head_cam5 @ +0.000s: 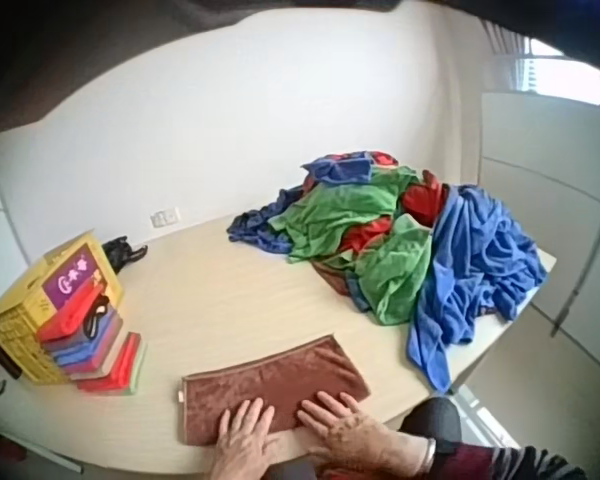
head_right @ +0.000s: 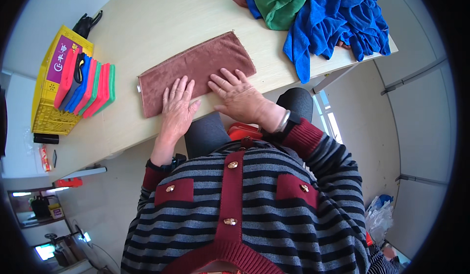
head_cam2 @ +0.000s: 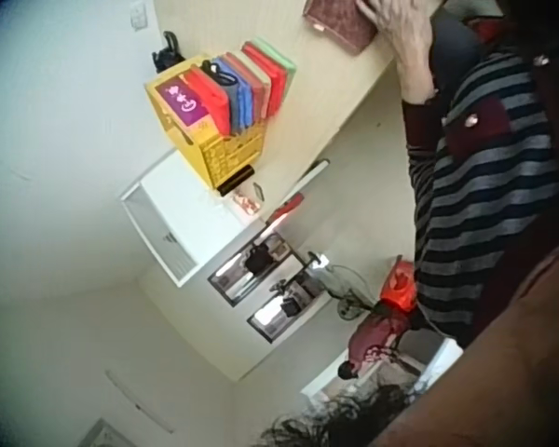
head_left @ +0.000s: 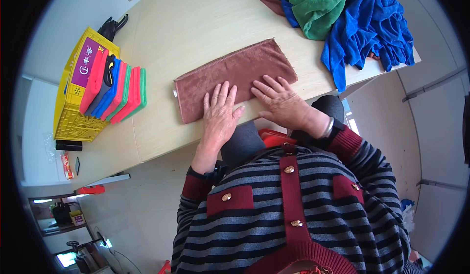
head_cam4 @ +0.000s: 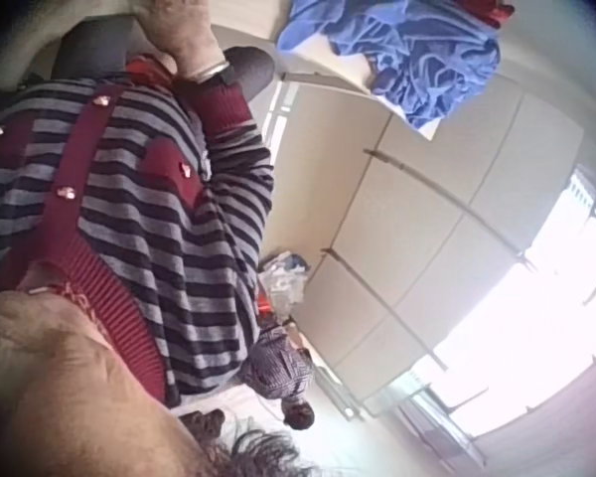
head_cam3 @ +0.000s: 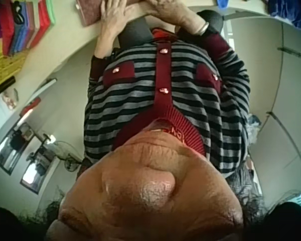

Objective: Folding various colored cloths on a table and stacking them.

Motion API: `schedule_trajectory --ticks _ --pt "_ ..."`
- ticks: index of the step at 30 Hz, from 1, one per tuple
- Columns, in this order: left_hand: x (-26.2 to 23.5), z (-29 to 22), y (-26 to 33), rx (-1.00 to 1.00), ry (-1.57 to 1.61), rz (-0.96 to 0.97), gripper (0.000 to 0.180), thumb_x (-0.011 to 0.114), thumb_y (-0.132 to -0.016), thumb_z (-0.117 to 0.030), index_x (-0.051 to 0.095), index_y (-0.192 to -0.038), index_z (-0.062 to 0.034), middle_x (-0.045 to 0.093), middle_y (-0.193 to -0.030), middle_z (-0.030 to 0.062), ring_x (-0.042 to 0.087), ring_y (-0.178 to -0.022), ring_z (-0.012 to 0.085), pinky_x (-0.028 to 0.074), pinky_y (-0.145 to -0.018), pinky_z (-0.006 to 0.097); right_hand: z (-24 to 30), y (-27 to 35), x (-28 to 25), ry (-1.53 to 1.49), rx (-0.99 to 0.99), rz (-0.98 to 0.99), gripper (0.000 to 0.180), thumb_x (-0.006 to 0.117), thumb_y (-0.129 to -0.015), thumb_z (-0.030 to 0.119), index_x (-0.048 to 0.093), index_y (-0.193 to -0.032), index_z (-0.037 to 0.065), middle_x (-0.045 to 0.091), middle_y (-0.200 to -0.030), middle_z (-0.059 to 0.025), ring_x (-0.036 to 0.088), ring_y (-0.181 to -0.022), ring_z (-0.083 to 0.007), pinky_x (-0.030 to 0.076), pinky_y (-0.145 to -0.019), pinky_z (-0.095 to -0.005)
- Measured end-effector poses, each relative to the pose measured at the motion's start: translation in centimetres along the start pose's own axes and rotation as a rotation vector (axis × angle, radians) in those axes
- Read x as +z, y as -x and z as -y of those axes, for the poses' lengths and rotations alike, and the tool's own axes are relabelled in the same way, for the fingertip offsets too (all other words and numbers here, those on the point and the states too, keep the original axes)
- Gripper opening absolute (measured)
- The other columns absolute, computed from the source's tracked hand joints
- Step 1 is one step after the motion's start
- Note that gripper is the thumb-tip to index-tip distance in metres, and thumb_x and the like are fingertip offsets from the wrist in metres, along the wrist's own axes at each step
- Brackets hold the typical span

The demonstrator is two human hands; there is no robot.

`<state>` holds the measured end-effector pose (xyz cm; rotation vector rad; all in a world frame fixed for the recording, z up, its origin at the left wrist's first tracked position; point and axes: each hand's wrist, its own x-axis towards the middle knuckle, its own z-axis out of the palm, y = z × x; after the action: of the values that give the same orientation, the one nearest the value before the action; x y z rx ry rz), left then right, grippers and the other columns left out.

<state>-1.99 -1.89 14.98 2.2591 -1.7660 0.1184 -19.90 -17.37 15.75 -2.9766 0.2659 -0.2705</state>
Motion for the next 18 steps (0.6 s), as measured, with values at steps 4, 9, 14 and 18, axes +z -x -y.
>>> schedule_trajectory --ticks 4,9,14,18 --pt "-0.5 0.9 1.0 -0.026 0.011 0.021 0.06 0.055 -0.097 -0.04 0.043 -0.148 -0.0092 0.035 -0.156 0.0151 0.028 -0.146 0.0322 0.018 -0.118 0.056 -0.3 1.2 -1.5 -0.036 0.006 0.069 0.063 0.057 -0.095 0.041 0.043 -0.147 0.008 0.038 -0.155 -0.0117 0.028 -0.147 -0.0312 0.021 -0.12 -0.0469" --pt "-1.0 4.9 1.7 -0.234 -0.118 -0.055 0.055 0.051 -0.1 -0.038 0.043 -0.148 -0.0109 0.037 -0.155 0.0153 0.031 -0.145 0.033 0.02 -0.119 0.05 -3.1 -0.6 -4.1 -0.313 0.029 0.268 0.061 0.059 -0.095 0.036 0.044 -0.146 0.006 0.039 -0.154 -0.0143 0.031 -0.145 -0.0328 0.025 -0.118 -0.0458" --pt "-2.9 9.5 1.1 -0.548 -0.086 -0.141 0.052 0.062 -0.094 -0.04 0.057 -0.129 -0.0029 0.054 -0.137 0.0225 0.051 -0.127 0.0367 0.039 -0.107 0.047 -2.9 -4.3 -2.7 -0.208 0.047 0.049 0.064 0.058 -0.095 0.038 0.042 -0.147 0.005 0.037 -0.155 -0.0163 0.031 -0.145 -0.0342 0.028 -0.117 -0.046" --pt "-3.3 9.9 -1.4 -0.823 0.024 -0.015 0.048 0.071 -0.087 -0.039 0.062 -0.11 0.0025 0.062 -0.122 0.0238 0.059 -0.116 0.035 0.045 -0.098 0.047 -1.7 -8.9 0.4 0.041 0.049 -0.099 0.069 0.054 -0.096 0.042 0.035 -0.15 0.003 0.033 -0.157 -0.016 0.029 -0.146 -0.0354 0.025 -0.118 -0.0492"
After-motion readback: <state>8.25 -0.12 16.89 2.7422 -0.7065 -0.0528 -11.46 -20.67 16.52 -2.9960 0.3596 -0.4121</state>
